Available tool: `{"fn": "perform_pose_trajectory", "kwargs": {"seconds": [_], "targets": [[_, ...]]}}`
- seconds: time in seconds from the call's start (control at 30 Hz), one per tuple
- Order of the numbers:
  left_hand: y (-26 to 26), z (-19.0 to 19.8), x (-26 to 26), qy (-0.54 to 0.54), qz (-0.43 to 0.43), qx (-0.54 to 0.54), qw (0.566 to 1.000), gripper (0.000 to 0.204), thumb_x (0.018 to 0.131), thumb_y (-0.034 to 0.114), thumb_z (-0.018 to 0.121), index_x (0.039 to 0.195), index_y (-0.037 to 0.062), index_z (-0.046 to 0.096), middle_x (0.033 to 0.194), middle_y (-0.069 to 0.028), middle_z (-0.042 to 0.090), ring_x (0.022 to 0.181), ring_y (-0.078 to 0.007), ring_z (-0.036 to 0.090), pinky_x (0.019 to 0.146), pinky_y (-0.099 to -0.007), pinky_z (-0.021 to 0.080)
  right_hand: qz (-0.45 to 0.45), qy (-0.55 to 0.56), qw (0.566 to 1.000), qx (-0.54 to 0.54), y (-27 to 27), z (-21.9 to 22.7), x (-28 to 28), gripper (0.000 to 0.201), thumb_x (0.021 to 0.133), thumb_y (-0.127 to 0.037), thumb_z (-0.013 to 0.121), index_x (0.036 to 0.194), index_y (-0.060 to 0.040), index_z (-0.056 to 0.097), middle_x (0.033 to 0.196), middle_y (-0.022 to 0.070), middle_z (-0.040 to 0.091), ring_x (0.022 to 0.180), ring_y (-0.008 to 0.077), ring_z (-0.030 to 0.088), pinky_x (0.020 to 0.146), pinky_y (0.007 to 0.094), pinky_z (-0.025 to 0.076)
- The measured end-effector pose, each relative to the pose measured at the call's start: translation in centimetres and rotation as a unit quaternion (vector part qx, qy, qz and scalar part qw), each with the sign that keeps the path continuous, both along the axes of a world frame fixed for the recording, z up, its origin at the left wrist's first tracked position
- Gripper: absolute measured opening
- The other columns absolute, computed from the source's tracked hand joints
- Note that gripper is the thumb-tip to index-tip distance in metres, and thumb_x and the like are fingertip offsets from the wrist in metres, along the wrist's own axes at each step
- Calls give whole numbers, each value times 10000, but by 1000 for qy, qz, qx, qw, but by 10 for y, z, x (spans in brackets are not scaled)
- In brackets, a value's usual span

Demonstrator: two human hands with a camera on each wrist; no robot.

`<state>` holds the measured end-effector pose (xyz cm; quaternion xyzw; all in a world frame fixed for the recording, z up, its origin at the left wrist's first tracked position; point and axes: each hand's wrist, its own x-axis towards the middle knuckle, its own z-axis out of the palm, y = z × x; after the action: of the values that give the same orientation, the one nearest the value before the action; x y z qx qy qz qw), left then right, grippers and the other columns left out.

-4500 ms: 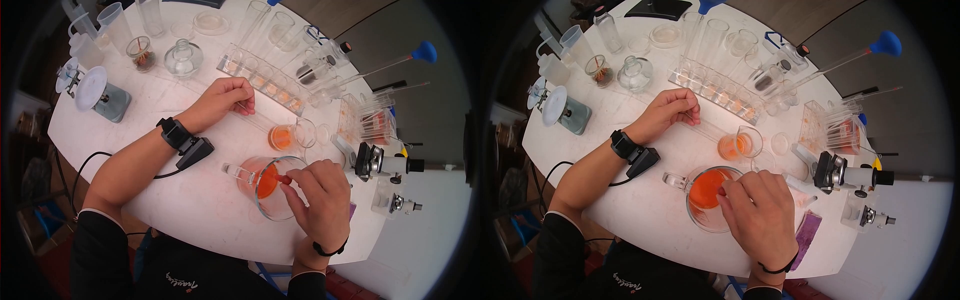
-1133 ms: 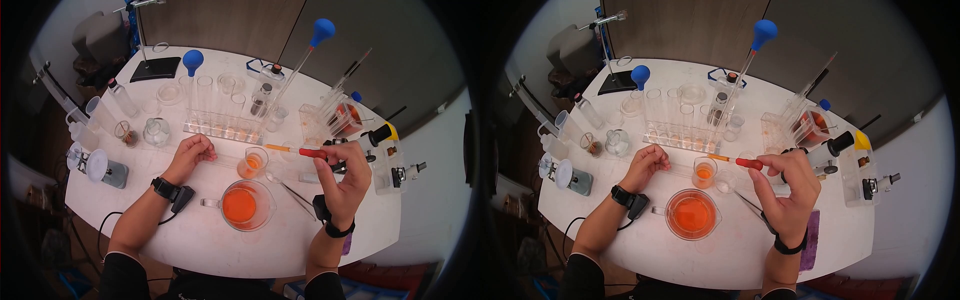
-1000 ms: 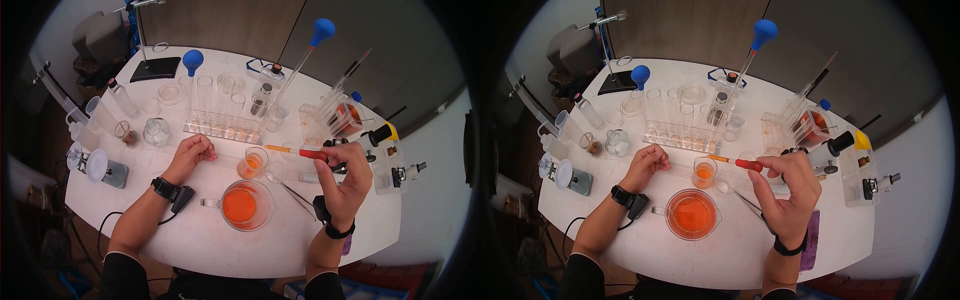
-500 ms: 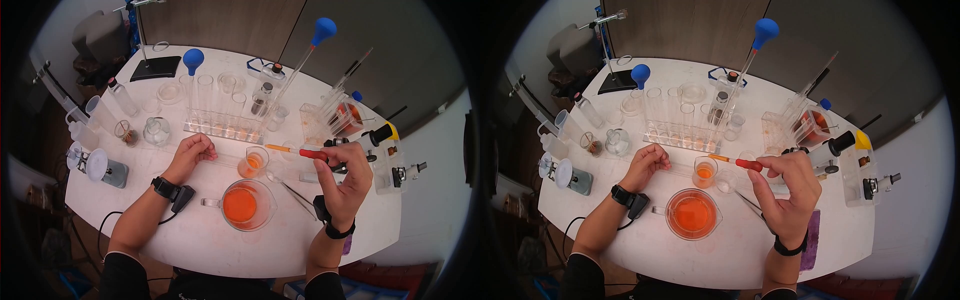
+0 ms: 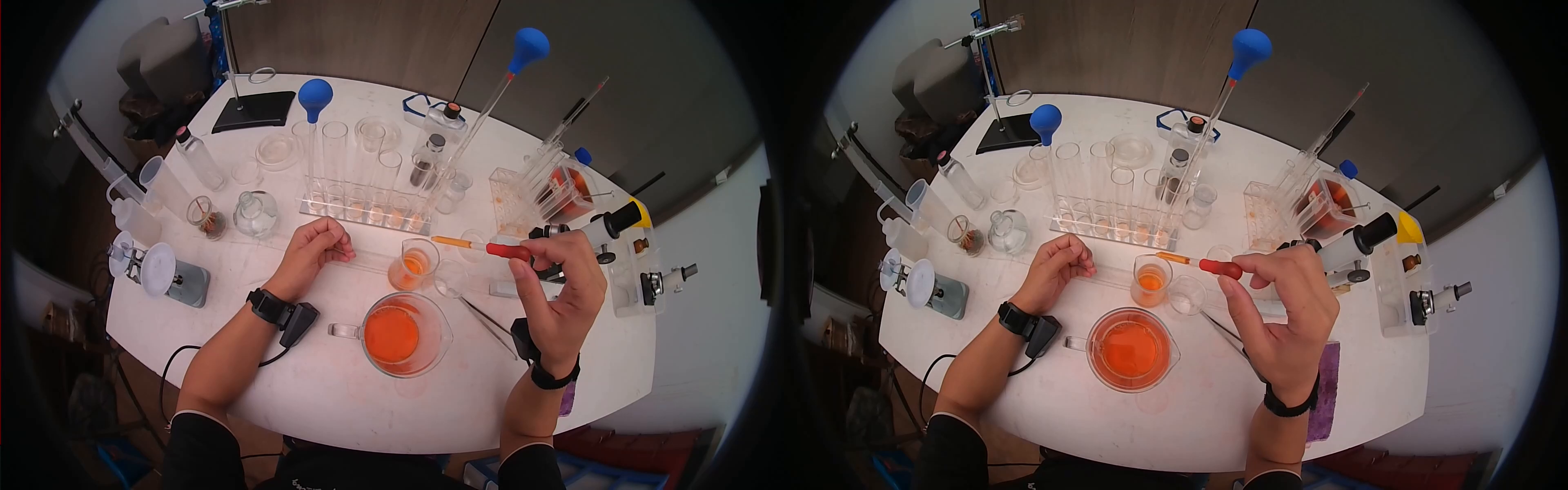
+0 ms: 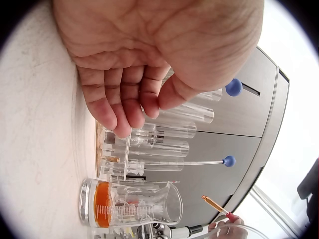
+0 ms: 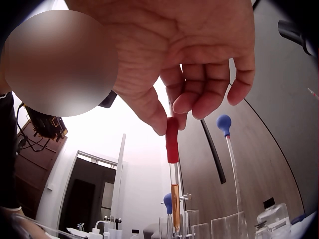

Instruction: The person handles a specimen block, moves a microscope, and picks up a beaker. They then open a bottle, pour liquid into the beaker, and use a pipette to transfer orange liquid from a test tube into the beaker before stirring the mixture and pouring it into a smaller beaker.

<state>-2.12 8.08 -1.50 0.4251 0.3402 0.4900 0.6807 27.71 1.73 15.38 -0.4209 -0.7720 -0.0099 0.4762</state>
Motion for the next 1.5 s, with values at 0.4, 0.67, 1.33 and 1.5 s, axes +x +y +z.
{"fn": "perform_pose_trajectory", "kwargs": {"seconds": [0.4,0.67,1.33,1.5], "targets": [[0,2,0,5,3,-5,1000,126,987,147,481,907,67,537,899,-55,606,846,-146,608,800,-289,509,-3,1,1000,-5,-1,0,-1,205,708,-12,793,881,-24,683,766,57,621,673,158,521,598,271,398],[-1,1,0,3,3,-2,1000,119,984,144,480,906,71,533,901,-55,602,847,-147,607,802,-291,509,-4,-1,1000,-5,0,-1,-1,201,710,-16,793,880,-31,686,756,51,619,672,157,515,596,273,393],[-1,2,0,1,0,-4,1000,129,991,146,476,906,68,533,903,-54,605,846,-141,606,799,-286,508,2,-10,1000,-8,0,-1,-2,196,718,-24,794,886,-30,693,762,49,634,674,155,516,604,278,395],[-1,3,0,-2,0,-4,1000,129,993,147,476,909,68,534,905,-54,605,848,-142,607,801,-287,507,1,-8,1000,-11,0,-1,-2,192,722,-24,791,888,-32,694,766,48,636,676,156,515,607,277,396]]}}
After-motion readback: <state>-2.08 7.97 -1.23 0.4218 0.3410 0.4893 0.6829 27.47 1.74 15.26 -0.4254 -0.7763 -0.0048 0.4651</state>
